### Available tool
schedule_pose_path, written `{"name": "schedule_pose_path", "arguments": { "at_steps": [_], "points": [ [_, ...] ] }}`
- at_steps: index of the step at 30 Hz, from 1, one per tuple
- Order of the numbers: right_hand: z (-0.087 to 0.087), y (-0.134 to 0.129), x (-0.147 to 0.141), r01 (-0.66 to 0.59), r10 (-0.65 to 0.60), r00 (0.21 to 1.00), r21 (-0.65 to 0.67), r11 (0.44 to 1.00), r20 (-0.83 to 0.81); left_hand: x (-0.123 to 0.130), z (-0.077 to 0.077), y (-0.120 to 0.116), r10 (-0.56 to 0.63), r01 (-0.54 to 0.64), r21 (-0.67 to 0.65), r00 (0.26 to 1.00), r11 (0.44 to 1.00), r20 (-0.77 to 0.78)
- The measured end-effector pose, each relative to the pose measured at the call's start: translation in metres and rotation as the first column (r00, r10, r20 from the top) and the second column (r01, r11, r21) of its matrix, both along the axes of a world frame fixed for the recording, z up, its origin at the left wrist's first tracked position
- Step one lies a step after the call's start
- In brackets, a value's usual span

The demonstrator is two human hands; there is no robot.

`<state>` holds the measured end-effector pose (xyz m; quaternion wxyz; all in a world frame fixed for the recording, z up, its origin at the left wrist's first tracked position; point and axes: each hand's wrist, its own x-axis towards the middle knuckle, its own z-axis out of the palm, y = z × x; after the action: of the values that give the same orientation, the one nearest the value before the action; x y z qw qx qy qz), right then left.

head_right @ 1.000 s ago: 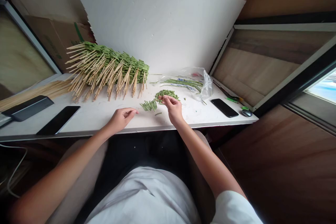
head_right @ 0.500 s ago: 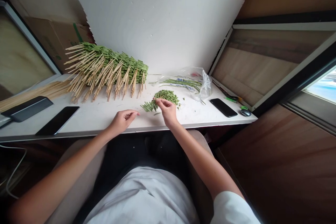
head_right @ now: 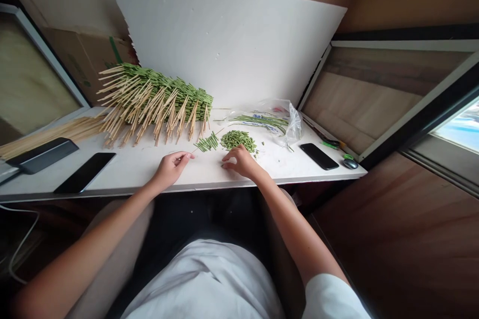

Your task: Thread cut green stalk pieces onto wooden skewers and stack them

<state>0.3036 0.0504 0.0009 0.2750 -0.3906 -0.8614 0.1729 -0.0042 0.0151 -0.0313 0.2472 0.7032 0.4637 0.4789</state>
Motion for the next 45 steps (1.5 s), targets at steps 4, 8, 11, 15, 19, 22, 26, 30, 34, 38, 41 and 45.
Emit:
{"name": "schedule_pose_path", "arguments": {
  "at_steps": [4,8,11,15,19,22,26,30,34,38,41,45],
  "points": [
    [-0.004,-0.001,-0.003,0.022,-0.035,0.993,0.112,0.993,0.109,0.000,0.002,-0.001,0.003,-0.003,-0.012,1.000,1.000,0.002],
    [-0.005,0.003,-0.003,0.139,-0.134,0.986,0.052,0.989,-0.095,0.002,0.003,-0.003,-0.015,0.015,-0.034,1.000,0.999,-0.001],
    [-0.003,0.010,0.002,0.183,-0.237,0.871,-0.164,0.969,-0.430,0.004,0.004,-0.005,-0.041,0.040,-0.059,0.999,0.997,-0.011],
    [-0.001,0.015,0.003,0.052,-0.333,0.633,-0.391,0.919,-0.699,0.007,0.004,-0.007,-0.082,0.080,-0.084,0.997,0.993,-0.017],
    [0.004,0.012,-0.002,-0.116,-0.350,0.514,-0.467,0.876,-0.784,0.009,0.004,-0.008,-0.107,0.103,-0.095,0.994,0.990,-0.031],
    [0.007,0.008,-0.005,-0.154,-0.370,0.483,-0.493,0.856,-0.794,0.009,0.004,-0.008,-0.116,0.113,-0.092,0.993,0.989,-0.025],
    [0.008,0.006,-0.007,-0.136,-0.385,0.478,-0.500,0.855,-0.789,0.009,0.004,-0.008,-0.125,0.123,-0.087,0.992,0.989,-0.022],
    [0.008,0.005,-0.008,-0.127,-0.370,0.467,-0.476,0.871,-0.803,0.009,0.006,-0.008,-0.126,0.124,-0.087,0.992,0.989,-0.026],
    [0.008,0.005,-0.008,-0.156,-0.367,0.433,-0.469,0.869,-0.823,0.009,0.007,-0.008,-0.122,0.119,-0.080,0.992,0.990,-0.023],
    [0.008,0.005,-0.008,-0.163,-0.373,0.436,-0.479,0.863,-0.819,0.008,0.007,-0.008,-0.126,0.124,-0.078,0.992,0.989,-0.025],
    [0.007,0.005,-0.007,-0.149,-0.360,0.450,-0.467,0.872,-0.817,0.008,0.007,-0.008,-0.125,0.123,-0.076,0.992,0.989,-0.022],
    [0.008,0.005,-0.005,-0.136,-0.343,0.440,-0.440,0.888,-0.830,0.009,0.009,-0.009,-0.128,0.126,-0.079,0.992,0.989,-0.020]
  ]
}}
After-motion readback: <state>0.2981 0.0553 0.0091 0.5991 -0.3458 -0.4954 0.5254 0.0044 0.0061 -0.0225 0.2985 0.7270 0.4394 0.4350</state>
